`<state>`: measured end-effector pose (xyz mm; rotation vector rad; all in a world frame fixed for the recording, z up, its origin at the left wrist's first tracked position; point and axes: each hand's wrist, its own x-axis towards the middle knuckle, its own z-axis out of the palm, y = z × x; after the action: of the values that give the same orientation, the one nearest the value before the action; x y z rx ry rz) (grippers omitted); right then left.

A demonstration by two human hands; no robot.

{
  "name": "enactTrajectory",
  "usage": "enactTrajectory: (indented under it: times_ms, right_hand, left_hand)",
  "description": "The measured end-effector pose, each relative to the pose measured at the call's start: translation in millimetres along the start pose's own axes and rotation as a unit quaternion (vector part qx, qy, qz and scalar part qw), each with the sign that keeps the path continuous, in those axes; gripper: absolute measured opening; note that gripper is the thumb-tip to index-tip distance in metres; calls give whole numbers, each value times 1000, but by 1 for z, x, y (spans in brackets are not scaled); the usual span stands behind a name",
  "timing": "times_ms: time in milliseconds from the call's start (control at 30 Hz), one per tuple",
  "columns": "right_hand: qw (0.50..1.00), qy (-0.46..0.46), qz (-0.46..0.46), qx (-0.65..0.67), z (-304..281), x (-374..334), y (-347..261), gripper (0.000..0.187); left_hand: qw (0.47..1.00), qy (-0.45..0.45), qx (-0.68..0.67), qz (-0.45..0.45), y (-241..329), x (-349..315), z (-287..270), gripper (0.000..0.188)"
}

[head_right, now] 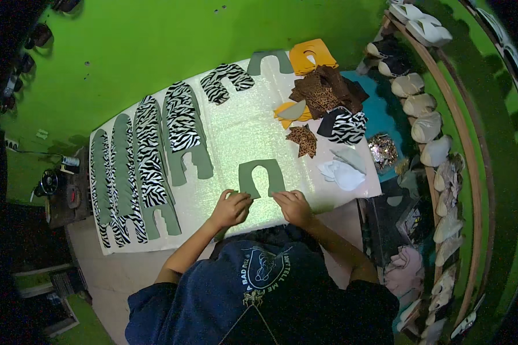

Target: The person assembles slipper-style shoes by hand on a white table. They repeatedly pick up a green sole and a zebra-patterned fabric upper, place the upper onto the sole, and press down to secure it. The person then places the completed shoe into a row of finished units on the table.

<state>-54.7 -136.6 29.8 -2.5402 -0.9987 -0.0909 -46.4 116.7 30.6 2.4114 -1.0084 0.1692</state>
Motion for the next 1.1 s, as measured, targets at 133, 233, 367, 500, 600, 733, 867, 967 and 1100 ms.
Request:
enactTrajectory:
  times_ms: [133,233,367,500,600,733,867,967,1100]
  right_hand:
    - [999,4,26,39,5,-10,-6,32]
    - [997,28,52,49,3,-9,-10,28]
    - [993,58,101,0,-9,2,-11,25]
    - [981,128,144,17,-24,7,2,22]
    - [976,134,170,-17,-38,3,24,18]
    - [965,163,205,-31,-59,-8,53,18]
    - [949,203,238,-27,-72,-20,83,19]
    - [939,217,263,-42,-82,-31,102,19]
    - [928,236,286,-29,-87,-43,125,18]
  left_hand:
    - [1000,13,-16,20,3,0,-1,21]
    - [999,14,-17,29,8,14,-5,22]
    - [998,44,3,44,11,41,1,24]
    - [998,49,-7,39,16,74,7,24]
    - [998,56,-18,37,20,103,19,26]
    - [996,75,-23,44,33,142,33,23]
    - [997,64,-22,48,43,181,56,26]
    - [996,51,-58,43,54,207,67,26]
    - [995,43,-79,47,53,238,82,26]
